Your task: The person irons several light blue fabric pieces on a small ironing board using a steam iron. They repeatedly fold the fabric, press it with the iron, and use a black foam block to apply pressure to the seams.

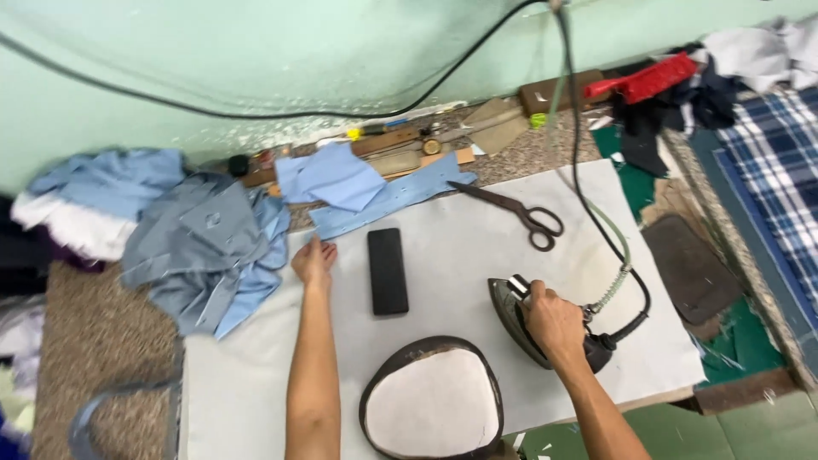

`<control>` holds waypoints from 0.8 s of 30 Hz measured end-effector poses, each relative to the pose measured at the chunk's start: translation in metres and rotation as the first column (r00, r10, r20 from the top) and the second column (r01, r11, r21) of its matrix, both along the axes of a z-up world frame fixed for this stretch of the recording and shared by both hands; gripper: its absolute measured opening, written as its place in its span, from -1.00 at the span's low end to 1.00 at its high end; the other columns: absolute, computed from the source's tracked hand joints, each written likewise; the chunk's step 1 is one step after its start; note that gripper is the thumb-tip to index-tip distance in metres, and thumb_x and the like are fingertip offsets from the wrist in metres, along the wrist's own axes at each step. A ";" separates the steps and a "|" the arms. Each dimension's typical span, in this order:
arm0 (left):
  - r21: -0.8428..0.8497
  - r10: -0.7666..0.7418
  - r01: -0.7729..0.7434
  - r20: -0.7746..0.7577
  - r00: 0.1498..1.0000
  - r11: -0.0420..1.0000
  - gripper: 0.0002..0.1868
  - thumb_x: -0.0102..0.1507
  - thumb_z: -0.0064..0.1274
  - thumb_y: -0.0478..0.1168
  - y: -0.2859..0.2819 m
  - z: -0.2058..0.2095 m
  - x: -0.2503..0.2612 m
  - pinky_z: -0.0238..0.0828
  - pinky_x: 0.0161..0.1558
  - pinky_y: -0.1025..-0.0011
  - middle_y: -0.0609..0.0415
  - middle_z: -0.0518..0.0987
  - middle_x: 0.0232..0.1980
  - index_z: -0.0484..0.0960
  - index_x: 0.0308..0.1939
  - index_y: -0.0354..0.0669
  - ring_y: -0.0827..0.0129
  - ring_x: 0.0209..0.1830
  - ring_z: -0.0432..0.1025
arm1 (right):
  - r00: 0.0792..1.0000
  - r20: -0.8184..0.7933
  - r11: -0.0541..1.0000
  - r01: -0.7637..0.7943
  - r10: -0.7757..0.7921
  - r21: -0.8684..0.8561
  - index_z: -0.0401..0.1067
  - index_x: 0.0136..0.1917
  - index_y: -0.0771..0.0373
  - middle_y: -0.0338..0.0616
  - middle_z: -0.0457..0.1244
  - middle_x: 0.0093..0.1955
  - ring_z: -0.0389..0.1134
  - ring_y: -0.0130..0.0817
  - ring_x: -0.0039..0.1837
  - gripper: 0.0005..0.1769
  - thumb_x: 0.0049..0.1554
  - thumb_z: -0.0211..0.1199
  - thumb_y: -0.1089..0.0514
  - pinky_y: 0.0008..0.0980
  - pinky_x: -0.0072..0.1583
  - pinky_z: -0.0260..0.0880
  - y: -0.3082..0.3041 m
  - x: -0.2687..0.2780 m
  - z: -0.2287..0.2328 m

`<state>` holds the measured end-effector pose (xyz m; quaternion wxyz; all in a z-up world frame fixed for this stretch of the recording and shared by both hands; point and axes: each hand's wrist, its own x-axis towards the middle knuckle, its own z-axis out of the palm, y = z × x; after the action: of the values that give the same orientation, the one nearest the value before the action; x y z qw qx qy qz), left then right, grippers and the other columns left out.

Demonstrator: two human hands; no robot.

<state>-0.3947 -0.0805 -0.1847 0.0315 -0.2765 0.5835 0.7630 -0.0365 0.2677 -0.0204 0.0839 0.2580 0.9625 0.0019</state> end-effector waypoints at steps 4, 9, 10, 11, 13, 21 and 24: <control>-0.034 -0.152 0.153 0.046 0.987 0.988 -0.41 0.32 0.21 0.04 0.012 0.022 -0.016 0.62 -0.14 0.04 -0.29 0.50 -0.23 0.39 0.02 -0.49 -0.10 -0.24 0.61 | 0.999 -0.020 0.999 0.033 -0.033 -0.014 0.33 0.06 0.07 -0.16 0.37 -0.25 0.51 -0.09 -0.19 -0.65 0.09 0.24 -0.11 -0.15 -0.09 0.54 -0.002 -0.002 0.005; -0.308 0.004 -0.168 -0.470 0.883 0.937 -0.81 0.30 0.21 -0.22 0.007 0.065 -0.021 0.58 -0.37 0.44 -0.09 0.57 -0.37 0.59 -0.24 -0.31 0.39 -0.41 0.54 | 0.983 0.120 0.930 0.169 -0.137 -0.325 0.39 0.19 0.09 -0.02 0.45 -0.05 0.52 0.04 0.04 -0.51 0.09 0.26 -0.17 -0.04 0.05 0.53 0.001 -0.014 0.044; -0.312 0.016 -0.186 -0.478 0.878 0.932 -0.81 0.30 0.21 -0.22 0.001 0.111 0.004 0.58 -0.37 0.44 -0.09 0.57 -0.37 0.59 -0.24 -0.31 0.39 -0.41 0.54 | 0.987 0.111 0.931 0.150 -0.119 -0.333 0.39 0.19 0.09 -0.02 0.45 -0.05 0.52 0.04 0.04 -0.51 0.09 0.26 -0.17 -0.04 0.05 0.53 0.002 -0.018 0.054; -0.428 -0.086 -0.248 -0.626 0.775 0.869 -0.84 0.37 0.14 -0.27 -0.003 0.156 0.031 0.51 -0.35 0.45 -0.14 0.58 -0.37 0.56 -0.21 -0.33 0.33 -0.40 0.55 | 0.981 0.144 0.894 0.181 -0.132 -0.411 0.38 0.26 0.08 0.07 0.44 0.04 0.49 0.10 0.12 -0.47 0.10 0.27 -0.16 -0.01 0.11 0.50 0.004 -0.019 0.063; -0.525 -0.198 -0.358 -0.734 0.650 0.772 -0.87 0.43 0.07 -0.33 -0.018 0.220 0.086 0.44 -0.33 0.45 -0.20 0.60 -0.37 0.53 -0.18 -0.35 0.28 -0.39 0.56 | 0.979 0.172 0.851 0.183 -0.111 -0.493 0.36 0.34 0.08 0.17 0.43 0.12 0.46 0.15 0.21 -0.42 0.10 0.28 -0.14 0.03 0.18 0.48 0.006 -0.022 0.071; -0.882 -0.638 -0.201 -0.451 0.624 0.427 -0.86 0.23 0.15 -0.33 0.030 0.369 0.300 0.47 -0.57 0.41 0.03 0.61 -0.61 0.64 -0.13 -0.09 0.21 -0.60 0.58 | 0.983 0.137 0.883 -0.045 0.122 -0.466 0.29 0.32 0.34 0.37 0.40 0.07 0.49 0.22 0.11 -0.39 0.14 0.21 -0.07 0.10 0.05 0.52 0.018 -0.019 0.049; -0.812 -0.443 -0.355 -0.559 0.701 0.464 -0.80 0.34 0.13 -0.33 0.028 0.408 0.330 0.25 -0.68 0.44 0.03 0.56 -0.64 0.48 -0.37 -0.11 0.28 -0.71 0.48 | 0.973 0.099 0.877 -0.144 0.211 -0.458 0.33 0.25 0.38 0.38 0.40 0.04 0.49 0.21 0.09 -0.48 0.15 0.21 -0.02 0.08 0.04 0.52 0.022 -0.009 0.057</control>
<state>-0.0647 -0.0528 0.2234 -0.3219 0.0836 0.8602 0.3866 -0.0455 0.2900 0.0365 0.2105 0.1416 0.9478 -0.1931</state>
